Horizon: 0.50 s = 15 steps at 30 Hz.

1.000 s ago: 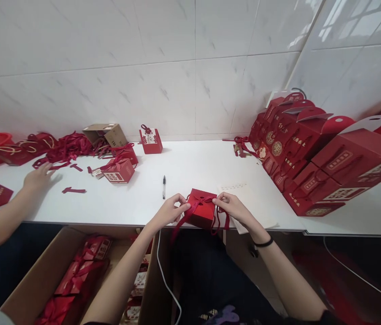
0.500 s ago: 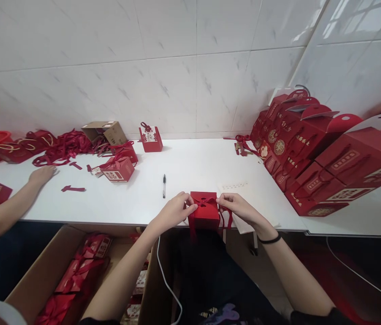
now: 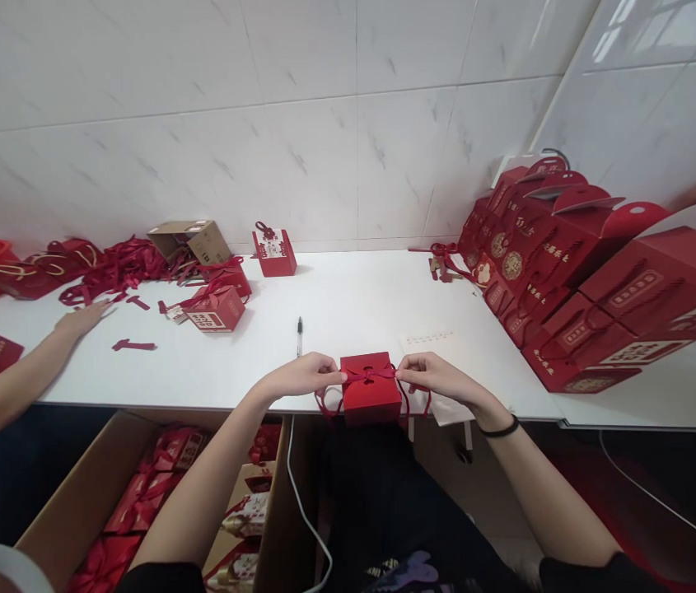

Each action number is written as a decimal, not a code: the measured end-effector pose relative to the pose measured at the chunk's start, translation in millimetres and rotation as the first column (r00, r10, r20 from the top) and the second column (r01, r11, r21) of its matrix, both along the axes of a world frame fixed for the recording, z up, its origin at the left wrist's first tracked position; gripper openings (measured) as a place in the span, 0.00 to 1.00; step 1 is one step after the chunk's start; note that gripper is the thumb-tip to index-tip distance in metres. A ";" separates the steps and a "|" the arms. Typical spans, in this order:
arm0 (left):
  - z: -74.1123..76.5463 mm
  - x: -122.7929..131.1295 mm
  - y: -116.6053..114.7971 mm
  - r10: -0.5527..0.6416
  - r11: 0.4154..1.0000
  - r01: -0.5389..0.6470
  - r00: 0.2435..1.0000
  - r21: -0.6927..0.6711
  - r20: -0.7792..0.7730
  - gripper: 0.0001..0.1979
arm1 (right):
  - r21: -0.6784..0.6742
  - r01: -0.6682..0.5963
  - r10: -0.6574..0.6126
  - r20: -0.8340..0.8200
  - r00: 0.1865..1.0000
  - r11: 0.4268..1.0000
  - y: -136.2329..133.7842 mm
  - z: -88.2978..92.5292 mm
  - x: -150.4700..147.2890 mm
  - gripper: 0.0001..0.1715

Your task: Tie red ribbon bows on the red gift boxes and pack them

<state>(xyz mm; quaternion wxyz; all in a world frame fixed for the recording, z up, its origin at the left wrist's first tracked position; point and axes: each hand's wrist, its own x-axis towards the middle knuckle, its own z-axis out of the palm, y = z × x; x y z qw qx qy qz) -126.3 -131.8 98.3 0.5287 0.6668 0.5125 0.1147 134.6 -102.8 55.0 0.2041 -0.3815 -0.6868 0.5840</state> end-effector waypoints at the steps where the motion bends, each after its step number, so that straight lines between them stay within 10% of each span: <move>1: -2.3 -2.0 0.1 -0.004 1.000 0.004 1.000 -0.023 -0.010 0.18 | 0.003 -0.010 0.010 0.016 1.000 1.000 0.0 1.1 -0.2 0.24; 8: -41.4 -3.8 -2.5 0.149 0.979 -0.072 0.890 -0.190 0.431 0.19 | -0.052 -0.021 0.017 -0.070 0.997 0.998 1.2 -1.6 0.7 0.26; 15: -76.4 5.1 -8.5 0.320 0.945 -0.224 0.782 -0.238 0.534 0.24 | -0.161 0.009 -0.032 -0.141 0.989 0.987 -0.4 -15.5 -1.8 0.28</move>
